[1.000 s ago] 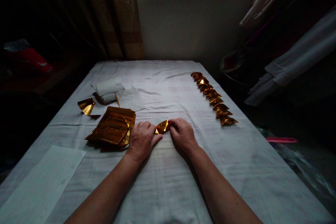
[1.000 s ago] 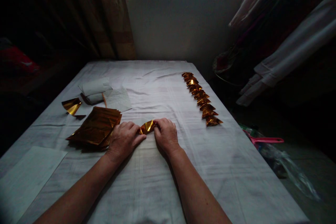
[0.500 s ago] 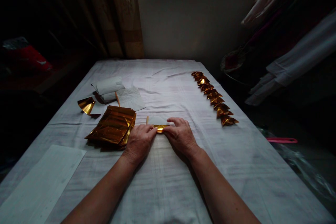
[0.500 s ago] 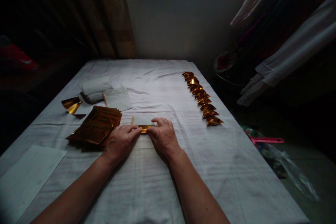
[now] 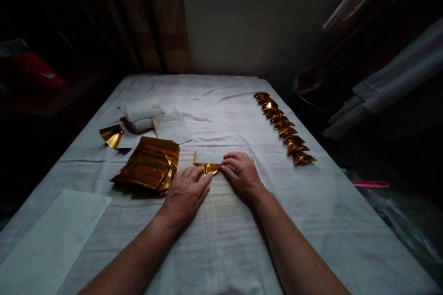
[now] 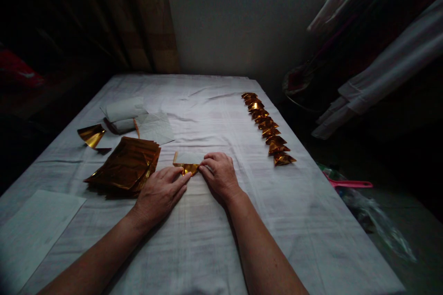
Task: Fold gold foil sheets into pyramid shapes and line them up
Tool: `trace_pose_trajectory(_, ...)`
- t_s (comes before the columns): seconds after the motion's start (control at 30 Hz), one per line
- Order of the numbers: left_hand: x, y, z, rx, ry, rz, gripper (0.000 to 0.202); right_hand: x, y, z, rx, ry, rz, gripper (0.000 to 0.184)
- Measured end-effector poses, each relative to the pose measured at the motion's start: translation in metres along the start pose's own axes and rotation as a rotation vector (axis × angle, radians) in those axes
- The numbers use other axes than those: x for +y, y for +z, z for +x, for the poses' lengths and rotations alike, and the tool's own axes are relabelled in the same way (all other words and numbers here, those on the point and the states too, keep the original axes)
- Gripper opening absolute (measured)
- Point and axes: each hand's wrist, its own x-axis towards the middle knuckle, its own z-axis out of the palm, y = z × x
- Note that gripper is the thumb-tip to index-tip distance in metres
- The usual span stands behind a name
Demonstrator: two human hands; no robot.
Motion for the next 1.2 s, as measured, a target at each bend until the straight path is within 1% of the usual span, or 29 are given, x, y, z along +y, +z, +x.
trace_pose_trajectory(0.13,0.000,0.003,-0.001,-0.001,-0.005,-0.004,0.029,-0.005,0.004,0.003,0.020,0.030,-0.001,0.006)
trace_pose_trajectory(0.33,0.002,0.004,-0.001,-0.019,-0.013,-0.002,0.030,-0.011,0.004,0.005,0.032,0.068,-0.021,0.006)
trace_pose_trajectory(0.47,0.003,0.004,-0.001,-0.019,-0.022,0.017,0.035,-0.015,0.005,0.006,0.036,0.090,-0.045,0.007)
trace_pose_trajectory(0.63,0.006,0.000,0.001,-0.074,-0.019,0.031,0.033,-0.018,0.006,0.005,0.028,0.112,-0.055,0.005)
trace_pose_trajectory(0.77,0.007,-0.004,0.003,-0.102,-0.004,0.070,0.033,-0.023,0.005,0.005,0.022,0.131,-0.071,0.012)
trace_pose_trajectory(0.9,0.007,-0.002,0.003,-0.099,-0.005,0.063,0.032,-0.024,0.007,0.005,0.029,0.148,-0.075,0.011)
trace_pose_trajectory(1.07,0.007,0.000,0.002,-0.077,-0.008,0.036,0.030,-0.022,0.011,0.005,0.064,0.177,-0.050,0.004)
trace_pose_trajectory(1.2,0.008,0.000,0.003,-0.047,-0.001,0.032,0.028,-0.020,0.013,0.006,0.079,0.182,-0.034,0.009)
